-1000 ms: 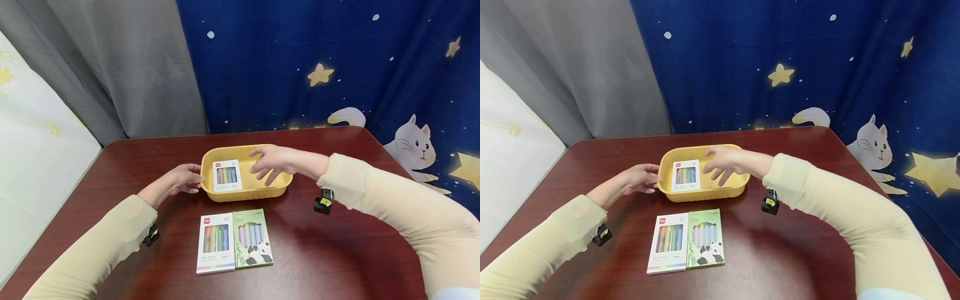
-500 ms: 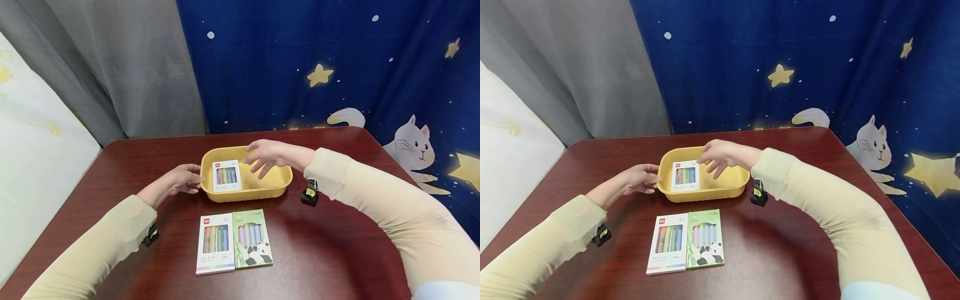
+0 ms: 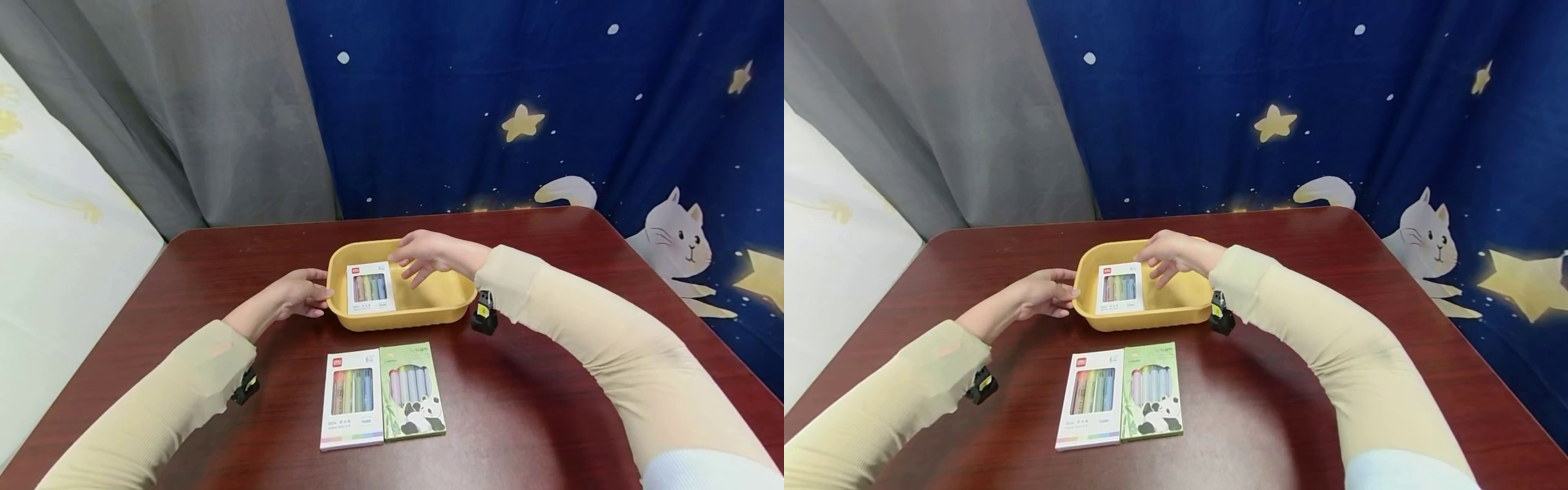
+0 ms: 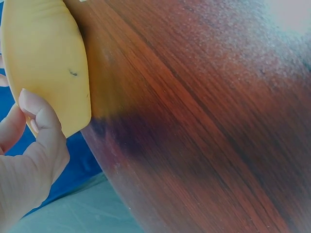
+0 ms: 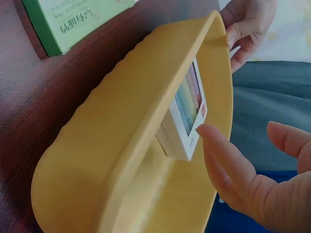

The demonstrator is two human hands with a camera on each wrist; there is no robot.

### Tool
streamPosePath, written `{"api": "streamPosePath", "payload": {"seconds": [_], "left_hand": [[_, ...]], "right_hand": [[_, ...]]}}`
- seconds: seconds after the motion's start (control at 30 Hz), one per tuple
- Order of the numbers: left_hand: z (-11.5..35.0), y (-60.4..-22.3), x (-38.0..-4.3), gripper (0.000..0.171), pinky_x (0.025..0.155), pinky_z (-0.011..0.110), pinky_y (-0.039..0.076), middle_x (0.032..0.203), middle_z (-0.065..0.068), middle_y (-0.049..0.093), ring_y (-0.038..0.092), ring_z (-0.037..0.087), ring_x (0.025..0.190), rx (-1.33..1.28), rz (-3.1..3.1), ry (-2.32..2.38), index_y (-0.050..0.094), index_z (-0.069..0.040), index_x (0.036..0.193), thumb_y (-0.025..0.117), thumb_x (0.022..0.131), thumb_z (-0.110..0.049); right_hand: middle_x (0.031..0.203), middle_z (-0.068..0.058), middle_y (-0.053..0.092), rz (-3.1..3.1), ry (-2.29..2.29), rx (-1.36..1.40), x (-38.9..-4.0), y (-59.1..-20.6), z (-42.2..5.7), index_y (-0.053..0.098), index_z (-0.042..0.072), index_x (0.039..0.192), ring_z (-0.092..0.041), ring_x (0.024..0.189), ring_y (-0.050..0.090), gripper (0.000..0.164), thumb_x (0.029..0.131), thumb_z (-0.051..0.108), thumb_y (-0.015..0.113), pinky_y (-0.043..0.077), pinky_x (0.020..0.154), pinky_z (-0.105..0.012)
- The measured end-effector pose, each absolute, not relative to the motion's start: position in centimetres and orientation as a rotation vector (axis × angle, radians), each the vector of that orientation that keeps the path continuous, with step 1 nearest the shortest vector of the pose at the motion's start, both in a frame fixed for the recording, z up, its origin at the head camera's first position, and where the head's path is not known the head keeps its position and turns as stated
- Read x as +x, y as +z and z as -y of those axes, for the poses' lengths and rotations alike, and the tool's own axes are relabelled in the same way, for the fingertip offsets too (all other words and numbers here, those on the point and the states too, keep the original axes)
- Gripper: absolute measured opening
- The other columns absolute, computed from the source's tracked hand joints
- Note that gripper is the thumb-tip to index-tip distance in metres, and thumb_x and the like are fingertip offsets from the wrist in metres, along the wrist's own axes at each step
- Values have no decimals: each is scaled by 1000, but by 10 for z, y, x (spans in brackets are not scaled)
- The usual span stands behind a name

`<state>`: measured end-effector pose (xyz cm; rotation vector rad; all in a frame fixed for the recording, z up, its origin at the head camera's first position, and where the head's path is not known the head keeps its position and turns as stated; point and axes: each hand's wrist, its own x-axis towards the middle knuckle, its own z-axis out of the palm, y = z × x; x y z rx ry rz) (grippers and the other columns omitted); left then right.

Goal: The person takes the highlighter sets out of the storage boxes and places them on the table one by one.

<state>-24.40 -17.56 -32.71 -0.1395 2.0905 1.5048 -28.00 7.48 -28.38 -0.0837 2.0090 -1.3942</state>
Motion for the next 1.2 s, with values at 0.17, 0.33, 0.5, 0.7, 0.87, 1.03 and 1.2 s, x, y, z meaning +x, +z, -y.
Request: {"api": "streamPosePath", "payload": {"seconds": [0.17,0.33,0.5,0.7,0.87,1.03,1.2], "left_hand": [[176,-328,-244,56,61,24,52,84,6,56,56,10,66,-135,-2093,1501,22,1,140,51,92,-5],[177,-328,-245,56,61,24,52,82,6,56,56,10,65,-134,-2095,1501,23,2,140,51,92,-5],[176,-327,-245,56,61,24,52,84,7,56,56,10,65,-128,-2099,1494,23,2,140,51,92,-6],[175,-326,-245,56,61,23,52,84,7,56,56,10,66,-133,-2100,1490,23,1,140,51,92,-5],[175,-327,-245,56,61,23,52,85,7,55,56,11,66,-134,-2096,1493,23,2,140,51,91,-5],[175,-328,-245,56,60,23,52,86,8,55,56,11,67,-131,-2093,1495,23,2,140,51,91,-4],[176,-328,-246,56,60,23,52,86,7,55,56,10,66,-124,-2095,1500,22,2,140,50,91,-4]], "right_hand": [[134,-26,33,-2022,-1385,-53,-287,-289,-71,20,0,141,-41,119,45,61,91,13,53,47,85,-50],[130,-25,34,-1998,-1404,-17,-293,-294,-67,23,1,140,-41,120,44,58,92,14,53,47,86,-50],[125,-24,37,-1961,-1435,50,-298,-299,-63,30,0,137,-42,118,45,52,92,13,53,45,88,-52],[107,-18,41,-1931,-1411,114,-303,-306,-58,33,3,134,-37,105,50,49,91,13,54,45,88,-50],[129,-25,37,-1910,-1367,122,-304,-310,-53,32,4,137,-36,101,51,51,91,14,54,46,87,-50],[135,-27,35,-1891,-1346,140,-305,-313,-49,34,6,136,-37,103,52,49,92,15,53,46,87,-51],[134,-27,37,-1895,-1333,154,-306,-315,-45,35,6,136,-40,113,48,49,92,16,54,45,87,-52]]}}
